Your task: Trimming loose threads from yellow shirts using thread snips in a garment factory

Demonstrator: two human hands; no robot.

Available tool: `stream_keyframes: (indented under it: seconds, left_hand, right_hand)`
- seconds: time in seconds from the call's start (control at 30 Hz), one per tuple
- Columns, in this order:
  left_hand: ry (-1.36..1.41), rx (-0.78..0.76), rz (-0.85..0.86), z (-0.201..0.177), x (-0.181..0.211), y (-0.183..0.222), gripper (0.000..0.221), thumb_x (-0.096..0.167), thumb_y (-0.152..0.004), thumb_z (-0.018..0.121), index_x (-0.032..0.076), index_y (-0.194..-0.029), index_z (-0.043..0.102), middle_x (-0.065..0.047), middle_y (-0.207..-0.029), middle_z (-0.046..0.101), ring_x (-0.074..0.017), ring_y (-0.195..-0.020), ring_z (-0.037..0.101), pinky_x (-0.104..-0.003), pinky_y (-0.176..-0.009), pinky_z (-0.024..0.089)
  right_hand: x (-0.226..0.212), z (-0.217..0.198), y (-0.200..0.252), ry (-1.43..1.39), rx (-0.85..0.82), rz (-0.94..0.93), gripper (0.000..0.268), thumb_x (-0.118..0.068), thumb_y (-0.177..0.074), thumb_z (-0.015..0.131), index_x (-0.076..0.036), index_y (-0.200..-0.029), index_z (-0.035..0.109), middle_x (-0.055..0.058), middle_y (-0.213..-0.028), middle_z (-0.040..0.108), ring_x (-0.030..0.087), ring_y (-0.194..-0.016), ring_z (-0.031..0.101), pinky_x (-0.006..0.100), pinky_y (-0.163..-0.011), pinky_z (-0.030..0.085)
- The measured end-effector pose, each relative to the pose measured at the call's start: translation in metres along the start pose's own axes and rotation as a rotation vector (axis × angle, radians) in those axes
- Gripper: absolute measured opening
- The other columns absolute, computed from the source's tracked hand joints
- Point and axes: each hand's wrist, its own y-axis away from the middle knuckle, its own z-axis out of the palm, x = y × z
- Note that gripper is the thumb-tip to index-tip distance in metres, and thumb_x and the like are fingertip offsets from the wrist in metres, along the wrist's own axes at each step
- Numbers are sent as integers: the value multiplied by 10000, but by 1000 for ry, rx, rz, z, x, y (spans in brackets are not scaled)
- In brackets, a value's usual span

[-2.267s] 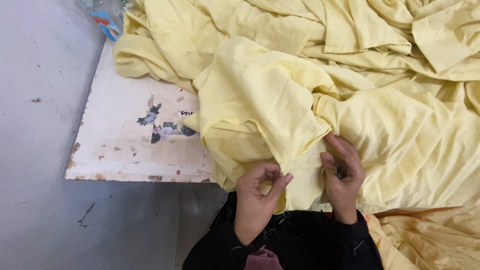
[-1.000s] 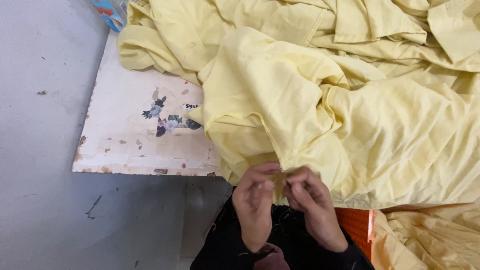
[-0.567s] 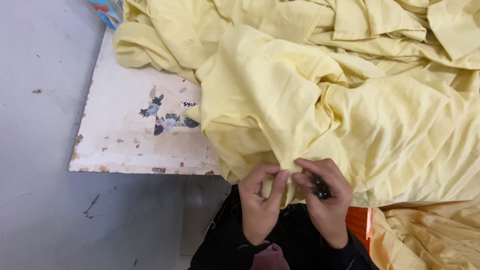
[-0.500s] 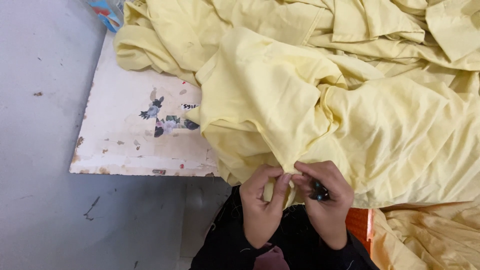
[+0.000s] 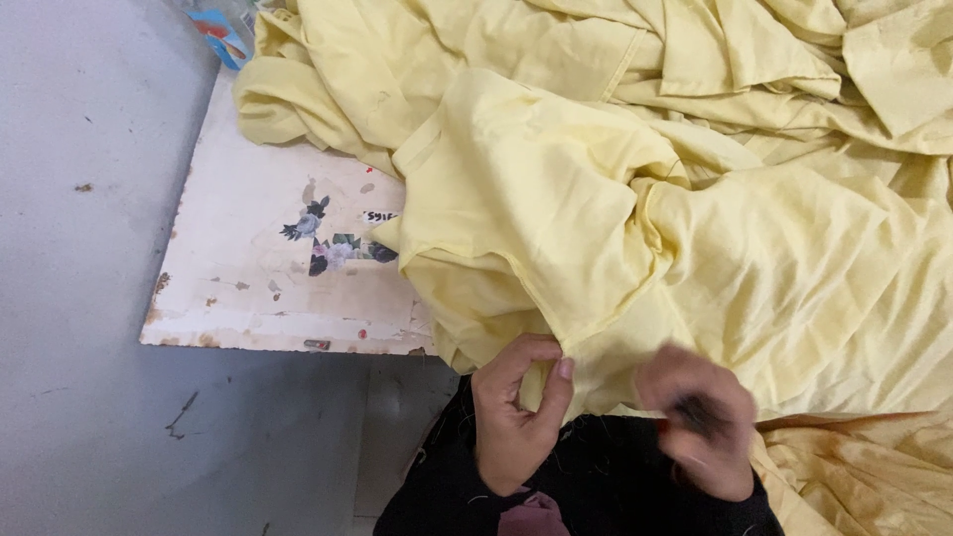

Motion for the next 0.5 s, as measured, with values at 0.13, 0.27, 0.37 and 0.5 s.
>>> stream_keyframes:
  seconds: [0.13, 0.27, 0.37, 0.5]
  left_hand:
    - [140, -51, -66, -1, -1, 0, 88, 68, -802, 515, 31, -726, 538, -42, -662, 541, -132, -608, 507, -237, -566, 412]
    - [249, -66, -151, -2, -6, 3, 93, 70, -816, 516, 35, -731, 530, -14, -654, 506, -98, -600, 452, -223, -556, 363]
    - [277, -75, -171, -4, -4, 1, 98, 87, -828, 516, 31, -753, 545, -16, -680, 526, -106, -651, 490, -223, -595, 396]
    - [280, -61, -159, -3, -8, 3, 95, 85, -823, 521, 22, -758, 551, -27, -698, 541, -115, -668, 506, -229, -610, 410]
  right_hand:
    - [5, -1, -4, 995, 7, -22, 292, -204, -765, 565, -27, -979, 475, 116, -818, 548, 144, -604, 522, 217, -493, 411]
    - [10, -2, -4, 1183, -39, -227, 218, -149, -749, 630, -8, -883, 533, 110, -831, 626, 201, -694, 618, 244, -569, 484]
    - [9, -1, -6, 1170, -73, -314, 225, -183, -761, 608, -12, -887, 532, 116, -762, 607, 194, -629, 605, 245, -531, 470]
    - [10, -2, -4, 1212, -59, -308, 221, -174, -766, 608, -19, -902, 527, 92, -764, 610, 189, -630, 600, 246, -548, 467]
